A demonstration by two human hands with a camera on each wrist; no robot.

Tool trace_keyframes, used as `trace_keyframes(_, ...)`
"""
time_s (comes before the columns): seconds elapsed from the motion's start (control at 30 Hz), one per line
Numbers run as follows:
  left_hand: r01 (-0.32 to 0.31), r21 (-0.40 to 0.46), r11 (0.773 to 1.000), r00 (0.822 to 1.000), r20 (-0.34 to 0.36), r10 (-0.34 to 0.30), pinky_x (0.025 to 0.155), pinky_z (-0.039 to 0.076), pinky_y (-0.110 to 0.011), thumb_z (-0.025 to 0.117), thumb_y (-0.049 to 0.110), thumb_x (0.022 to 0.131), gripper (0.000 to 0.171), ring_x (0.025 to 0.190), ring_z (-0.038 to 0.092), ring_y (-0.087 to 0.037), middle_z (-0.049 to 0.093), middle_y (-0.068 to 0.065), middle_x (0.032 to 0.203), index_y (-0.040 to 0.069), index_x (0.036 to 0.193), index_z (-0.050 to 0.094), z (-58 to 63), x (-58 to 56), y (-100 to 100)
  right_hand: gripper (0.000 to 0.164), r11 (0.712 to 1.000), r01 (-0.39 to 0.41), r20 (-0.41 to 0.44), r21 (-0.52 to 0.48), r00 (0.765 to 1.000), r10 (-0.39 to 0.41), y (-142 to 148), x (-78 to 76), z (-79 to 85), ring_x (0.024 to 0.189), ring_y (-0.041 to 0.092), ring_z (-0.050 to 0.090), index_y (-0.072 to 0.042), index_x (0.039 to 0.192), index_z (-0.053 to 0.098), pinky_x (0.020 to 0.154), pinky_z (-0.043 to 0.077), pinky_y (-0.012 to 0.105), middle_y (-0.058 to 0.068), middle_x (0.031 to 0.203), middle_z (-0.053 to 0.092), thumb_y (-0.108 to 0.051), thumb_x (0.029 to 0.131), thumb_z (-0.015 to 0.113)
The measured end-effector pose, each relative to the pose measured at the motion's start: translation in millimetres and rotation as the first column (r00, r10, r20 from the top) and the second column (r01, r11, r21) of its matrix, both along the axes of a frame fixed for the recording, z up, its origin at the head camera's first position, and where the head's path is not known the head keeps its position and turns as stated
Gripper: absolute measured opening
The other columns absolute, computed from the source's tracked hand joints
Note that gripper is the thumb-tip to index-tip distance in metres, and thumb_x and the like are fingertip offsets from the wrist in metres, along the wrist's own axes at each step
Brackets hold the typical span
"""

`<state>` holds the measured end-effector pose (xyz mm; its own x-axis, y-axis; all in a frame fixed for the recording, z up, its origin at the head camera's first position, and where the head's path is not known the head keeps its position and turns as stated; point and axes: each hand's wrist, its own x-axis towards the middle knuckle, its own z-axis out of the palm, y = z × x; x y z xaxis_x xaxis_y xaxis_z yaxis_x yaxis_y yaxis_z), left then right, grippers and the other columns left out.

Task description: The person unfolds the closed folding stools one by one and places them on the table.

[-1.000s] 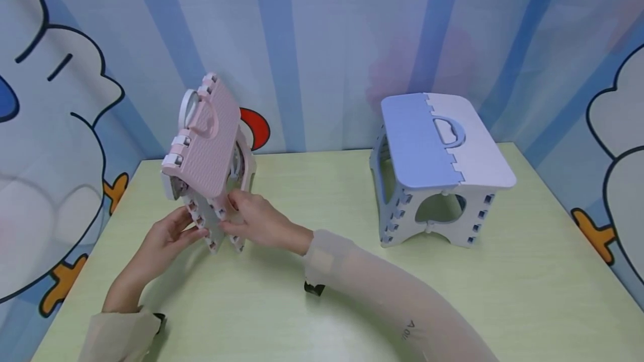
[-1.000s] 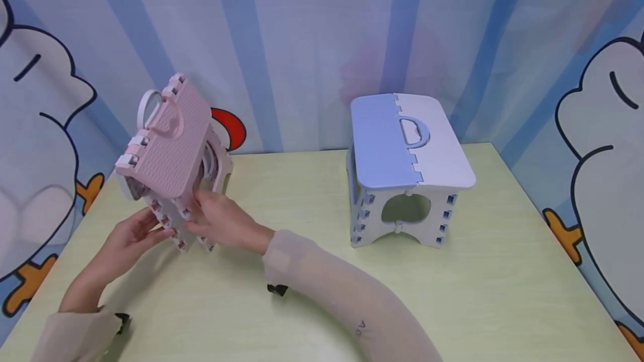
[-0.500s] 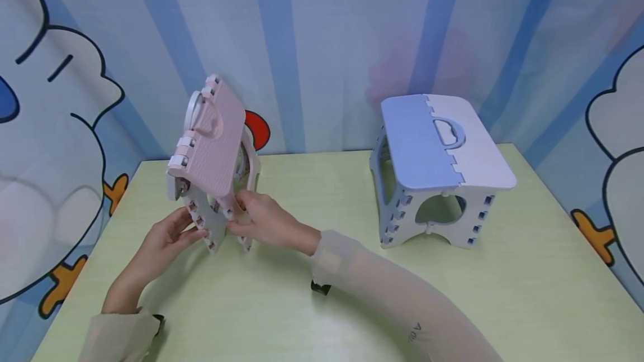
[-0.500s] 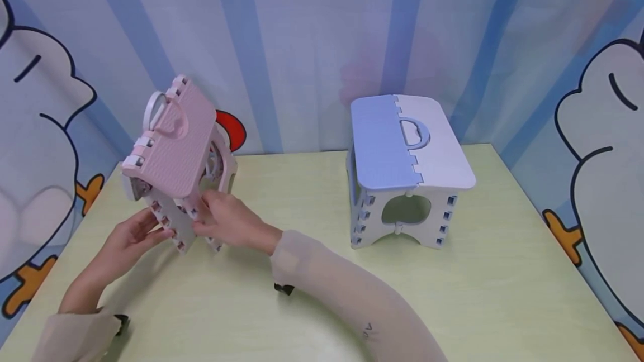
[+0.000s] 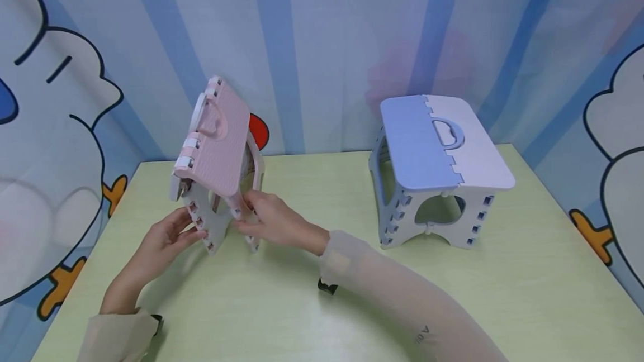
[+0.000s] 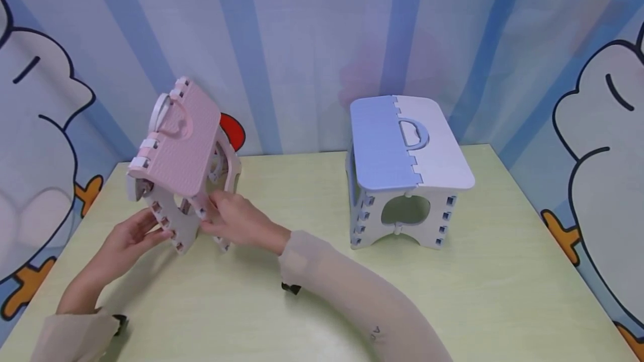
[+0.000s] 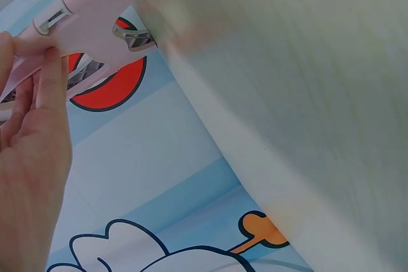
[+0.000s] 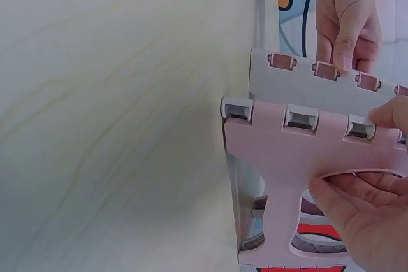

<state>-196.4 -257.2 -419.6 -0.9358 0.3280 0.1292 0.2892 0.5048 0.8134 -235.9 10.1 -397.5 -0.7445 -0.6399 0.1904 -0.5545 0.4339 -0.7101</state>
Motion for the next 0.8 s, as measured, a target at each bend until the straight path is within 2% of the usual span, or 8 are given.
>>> trace_keyframes(0.37, 0.025, 0.003, 1.0, 0.998, -0.055, -0.024, 0.091, 0.045, -0.012, 0.064, 0.011, 0.098, 0.058, 0.134, 0.042, -0.045, 0.045, -0.024, 0.148, 0.001, 0.15, 0.039, -5.3, 0.2, -4, 0.025, 1.0, -0.019, 0.007, -0.012, 1.0, 0.019, 14, -0.1, 0.6, 0.085, 0.008, 0.057, -0.007, 0.114, 0.055, 0.067, 0.05, 0.016, -0.001, 0.104, 0.064, -0.021, 0.096, 0.066)
trace_keyframes(0.47, 0.027, -0.003, 1.0, 0.997, -0.069, -0.027, 0.091, 0.046, -0.012, 0.064, 0.01, 0.098, 0.057, 0.135, 0.046, -0.033, 0.047, -0.023, 0.147, 0.002, 0.149, 0.04, -6.2, -0.5, -5, 0.025, 1.0, -0.024, 0.008, -0.018, 1.0, 0.025, 18, -0.5, 0.8, 0.086, 0.009, 0.058, -0.007, 0.114, 0.055, 0.068, 0.05, 0.016, 0.0, 0.105, 0.064, -0.021, 0.097, 0.065)
trace_keyframes(0.63, 0.047, 0.014, 0.999, 0.995, -0.092, -0.045, 0.091, 0.046, -0.013, 0.064, 0.007, 0.098, 0.056, 0.13, 0.047, -0.002, 0.049, -0.023, 0.144, 0.001, 0.148, 0.041, -7.1, -1.6, -7, 0.027, 0.999, -0.035, 0.004, -0.026, 0.999, 0.035, 25, 0.1, 1.5, 0.093, 0.012, 0.061, -0.004, 0.117, 0.055, 0.073, 0.051, 0.016, 0.004, 0.11, 0.065, -0.018, 0.097, 0.065)
trace_keyframes(0.8, 0.066, 0.025, 0.997, 0.991, -0.114, -0.063, 0.091, 0.047, -0.013, 0.062, 0.003, 0.098, 0.056, 0.125, 0.044, 0.01, 0.048, -0.026, 0.144, 0.001, 0.15, 0.04, -7.6, -2.1, -7, 0.027, 0.999, -0.037, -0.007, -0.024, 0.999, 0.037, 31, 0.4, 1.7, 0.098, 0.015, 0.063, -0.004, 0.118, 0.056, 0.076, 0.051, 0.017, 0.006, 0.112, 0.065, -0.018, 0.097, 0.065)
